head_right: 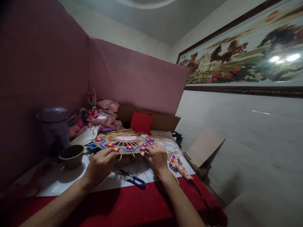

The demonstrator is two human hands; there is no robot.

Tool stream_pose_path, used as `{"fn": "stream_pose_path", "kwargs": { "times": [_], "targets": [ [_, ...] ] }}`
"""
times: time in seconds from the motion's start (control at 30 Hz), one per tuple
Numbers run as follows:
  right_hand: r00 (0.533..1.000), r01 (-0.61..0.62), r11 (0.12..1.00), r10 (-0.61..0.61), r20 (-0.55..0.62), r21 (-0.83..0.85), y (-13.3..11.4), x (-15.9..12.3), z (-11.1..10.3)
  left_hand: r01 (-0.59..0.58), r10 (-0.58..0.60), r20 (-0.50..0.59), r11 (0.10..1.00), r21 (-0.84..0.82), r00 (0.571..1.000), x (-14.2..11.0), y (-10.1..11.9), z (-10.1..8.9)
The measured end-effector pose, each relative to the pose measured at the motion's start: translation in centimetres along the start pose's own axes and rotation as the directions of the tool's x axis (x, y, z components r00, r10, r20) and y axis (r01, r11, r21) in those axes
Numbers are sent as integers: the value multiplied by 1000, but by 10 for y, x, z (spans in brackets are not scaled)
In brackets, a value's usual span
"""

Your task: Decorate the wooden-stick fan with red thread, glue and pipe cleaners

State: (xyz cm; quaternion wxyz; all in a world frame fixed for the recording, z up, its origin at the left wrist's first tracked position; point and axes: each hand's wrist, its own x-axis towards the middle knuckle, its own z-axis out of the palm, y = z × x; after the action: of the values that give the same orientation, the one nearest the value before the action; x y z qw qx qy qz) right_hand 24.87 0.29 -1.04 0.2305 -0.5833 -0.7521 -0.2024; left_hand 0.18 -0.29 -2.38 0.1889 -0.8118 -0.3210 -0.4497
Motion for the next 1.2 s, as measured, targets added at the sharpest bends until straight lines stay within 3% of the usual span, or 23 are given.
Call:
{"fn": "stream_pose_path", "kwargs": {
  "times": [0.1, 0.2, 0.27, 0.33, 0.4, 0.47, 0.57, 0.7, 0.87, 1.03, 1.2],
  "targets": [
    [999, -36, 999, 36, -35, -6, -2, -4, -1, 13, -14, 70, 1000, 9, 997, -2, -2, 2],
    [973, -157, 986, 145, -180, -53, -10, -13, -5, 30, -29, 49, 1000, -2, 998, -2, -2, 2],
    [959, -168, 985, 155, -239, -34, -21, -22, -9, 37, -37, 33, 999, -8, 999, -1, -2, 1],
    [981, -47, 998, 54, -188, 43, -35, -32, -12, 52, -52, 27, 999, -16, 998, -1, -1, 1],
    [988, 155, 976, -149, -50, 155, -50, -38, -14, 72, -72, 29, 997, -25, 997, 0, 0, 1],
    [942, 305, 917, -330, 59, 258, -62, -38, -14, 79, -78, 28, 996, -34, 997, -1, 0, 1],
    [892, 367, 885, -422, 164, 286, -76, -28, -11, 62, -61, 28, 996, -56, 998, -2, 0, 2],
    [890, 339, 916, -386, 241, 215, -85, -19, -6, 46, -44, 34, 996, -75, 998, -3, 0, 3],
    [915, 288, 928, -339, 220, 235, -82, -28, -9, 55, -49, 110, 997, -51, 993, -2, 1, 1],
    [971, 107, 990, -125, 204, 93, -67, -32, -12, 44, -45, 77, 999, 12, 996, -2, 4, -1],
    [974, 109, 989, -126, 190, 95, -65, -34, -16, 68, -69, 39, 997, 29, 997, 2, 6, -6]
  ]
}}
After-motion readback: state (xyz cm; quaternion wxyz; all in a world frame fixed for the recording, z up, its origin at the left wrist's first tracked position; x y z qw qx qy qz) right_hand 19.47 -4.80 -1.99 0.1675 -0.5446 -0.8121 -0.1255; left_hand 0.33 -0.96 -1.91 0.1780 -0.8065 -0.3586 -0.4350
